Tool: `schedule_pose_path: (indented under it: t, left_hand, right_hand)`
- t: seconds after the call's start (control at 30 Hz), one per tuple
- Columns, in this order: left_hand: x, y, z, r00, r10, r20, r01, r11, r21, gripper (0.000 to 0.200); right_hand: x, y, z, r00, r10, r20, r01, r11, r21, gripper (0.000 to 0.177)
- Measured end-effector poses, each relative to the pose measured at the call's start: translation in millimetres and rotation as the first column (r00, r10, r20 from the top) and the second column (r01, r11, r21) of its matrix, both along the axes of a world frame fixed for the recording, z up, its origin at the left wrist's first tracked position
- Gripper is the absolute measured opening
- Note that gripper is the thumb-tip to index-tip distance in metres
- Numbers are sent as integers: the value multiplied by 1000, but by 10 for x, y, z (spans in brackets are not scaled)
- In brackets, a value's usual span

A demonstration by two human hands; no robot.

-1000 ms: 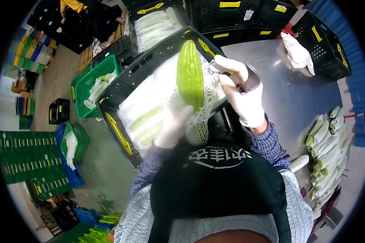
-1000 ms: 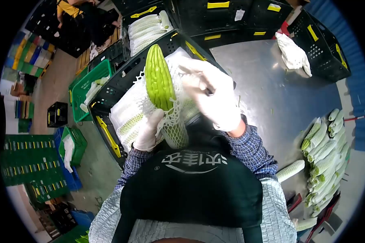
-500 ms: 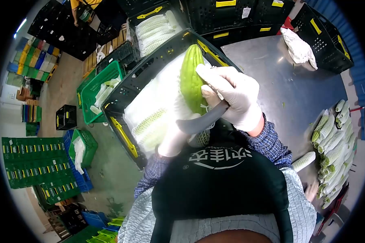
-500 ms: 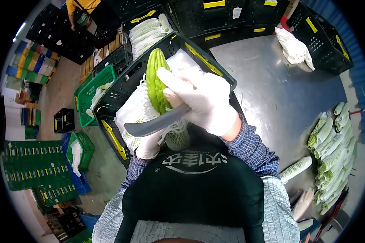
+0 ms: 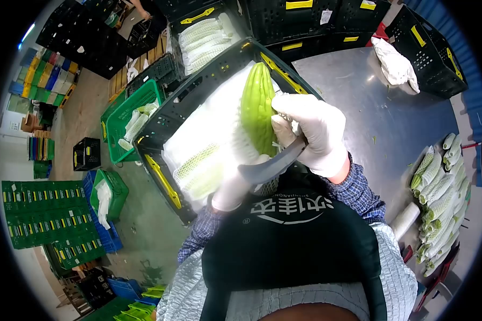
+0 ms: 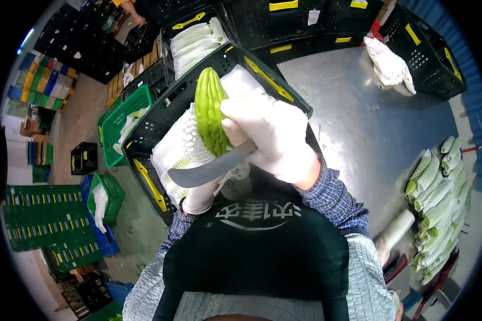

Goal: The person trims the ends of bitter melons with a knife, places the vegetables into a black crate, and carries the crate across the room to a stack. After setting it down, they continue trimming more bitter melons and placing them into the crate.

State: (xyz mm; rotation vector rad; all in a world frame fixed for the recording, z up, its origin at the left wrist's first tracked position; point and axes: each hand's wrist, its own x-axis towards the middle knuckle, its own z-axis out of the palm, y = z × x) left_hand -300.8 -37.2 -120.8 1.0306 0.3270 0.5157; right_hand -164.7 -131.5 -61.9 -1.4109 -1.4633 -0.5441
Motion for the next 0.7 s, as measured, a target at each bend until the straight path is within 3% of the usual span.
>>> schedule_pose_path:
  t: [0.27, 0.37, 0.47, 0.57, 0.7]
  left_hand:
    - [-16, 18, -23, 999, 32, -8, -32, 999, 10, 56]
    - [-50, 24, -29, 999, 38, -19, -38, 999, 14, 56]
    - [-96, 5, -21, 999, 44, -28, -43, 999, 23, 57]
    - [-177, -17, -30, 997, 61, -41, -60, 997, 39, 57]
    - [-370, -52, -23, 993, 105, -59, -101, 993, 65, 57]
  right_hand:
    - [-31, -81, -3, 991, 24, -134, -30, 999, -41, 37]
    - [27, -64, -55, 998, 27, -49, -27, 1000, -8, 54]
    - [13, -83, -40, 997, 27, -72, -28, 999, -15, 51]
    - [19, -88, -91, 988, 21, -155, -20, 1000, 3, 34]
    - [50, -196, -19, 929, -117, -350, 71, 987, -141, 35]
